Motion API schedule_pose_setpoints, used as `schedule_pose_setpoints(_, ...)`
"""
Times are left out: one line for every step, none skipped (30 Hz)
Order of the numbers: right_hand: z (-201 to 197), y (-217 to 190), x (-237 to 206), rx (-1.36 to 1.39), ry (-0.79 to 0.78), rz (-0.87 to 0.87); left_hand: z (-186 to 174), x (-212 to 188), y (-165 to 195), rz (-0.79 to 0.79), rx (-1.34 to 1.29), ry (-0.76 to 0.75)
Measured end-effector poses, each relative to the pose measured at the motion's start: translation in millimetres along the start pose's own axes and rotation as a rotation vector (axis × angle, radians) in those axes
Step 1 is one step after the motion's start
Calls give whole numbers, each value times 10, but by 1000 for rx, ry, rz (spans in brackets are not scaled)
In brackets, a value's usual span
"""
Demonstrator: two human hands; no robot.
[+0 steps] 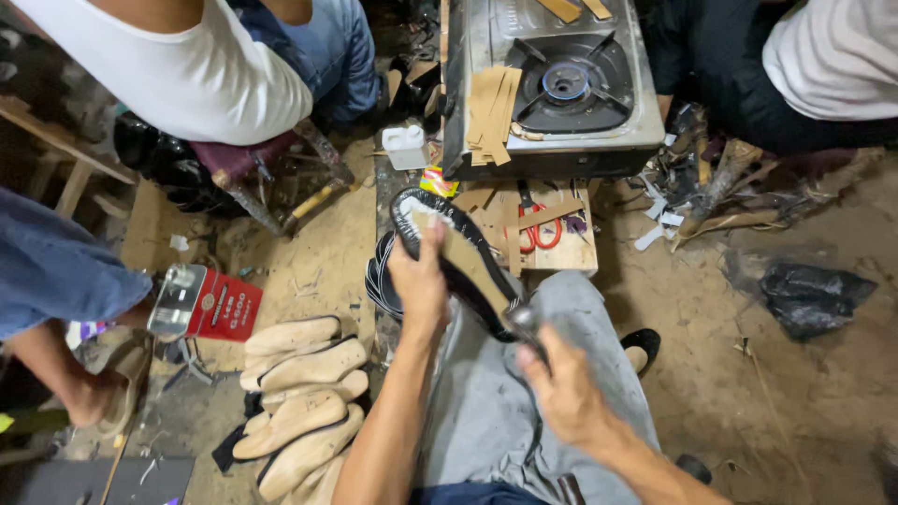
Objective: The person works on a black shoe upper while seated, heating it over a gas burner and hammering it over a wooden last to shape it. They pull and press the upper edges, use pliers on the shoe, and handle additional shoe uppers and lasts from the pile beside them.
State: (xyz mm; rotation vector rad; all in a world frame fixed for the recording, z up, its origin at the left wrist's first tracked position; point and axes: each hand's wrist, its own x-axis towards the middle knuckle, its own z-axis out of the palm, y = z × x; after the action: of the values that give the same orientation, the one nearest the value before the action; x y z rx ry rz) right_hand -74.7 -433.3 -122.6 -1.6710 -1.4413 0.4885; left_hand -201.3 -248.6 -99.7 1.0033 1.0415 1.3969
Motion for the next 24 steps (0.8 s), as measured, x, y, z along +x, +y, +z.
schedule_pose_setpoints(-73,69,101,0,57,18,-37,-4,58,102,140,-67)
schedule_pose_setpoints(-202,194,280,75,10,275,-92,-53,125,216,276,-130)
schedule_pose_setpoints(-357,359,494,156,-48,537,-126,-88,196,323,421,-187)
schedule_pose_setpoints(-476,547,726,39,-31,466,-132,-174,245,258,422,-376)
schedule_pose_setpoints(-564,755,922,-78,-22,402,-140,-346,280,180,421,-564)
schedule_pose_setpoints(-613,980,1152,-198,-85,295,-112,-482,304,219,481,-733)
schedule_pose_setpoints(-578,1186,1339,-318,-140,172,-38,-567,302,272,538,-901)
schedule_pose_setpoints(-518,1371,1422,-432,-177,154,118,-660,262,311,715,-981)
schedule_pose_setpoints(-451,1530,1479,-546,-209,137,245,-751,225,354,896,-1057)
schedule_pose_setpoints(-362,1653,1512,-572,-255,204,306,-827,198,329,856,-1086)
schedule_pose_setpoints(-268,1739,1525,-596,-305,273,328,-885,172,298,816,-1115)
schedule_pose_setpoints(-155,1785,1514,-587,-241,339,325,-927,148,349,812,-1080)
schedule_pose_setpoints(-63,1758,1499,-576,-172,408,302,-964,131,400,806,-1050)
schedule_pose_setpoints(-11,1748,1489,-566,-101,476,265,-967,115,454,798,-1019)
schedule_pose_setpoints(27,1744,1479,-565,-75,428,221,-939,102,394,765,-1026)
schedule_pose_setpoints(64,1732,1468,-566,-56,381,149,-906,99,328,732,-1029)
schedule_pose_setpoints(79,1700,1467,-566,-40,333,63,-874,103,259,699,-1029)
schedule_pose_setpoints(75,1663,1480,-643,-75,318,-29,-856,116,313,717,-1003)
schedule_pose_setpoints(61,1629,1502,-722,-108,302,-137,-849,137,369,734,-977)
schedule_pose_setpoints(41,1606,1532,-802,-140,287,-245,-842,152,425,749,-952)
schedule_pose_setpoints(16,1596,1575,-805,-85,215,-352,-834,156,411,772,-927)
schedule_pose_setpoints(-4,1599,1632,-806,-30,141,-475,-834,153,398,797,-900)
schedule_pose_setpoints(-18,1616,1699,-806,23,70,-601,-848,135,382,822,-874)
schedule_pose_setpoints(-28,1649,1774,-761,38,-40,-729,-860,102,342,849,-842)
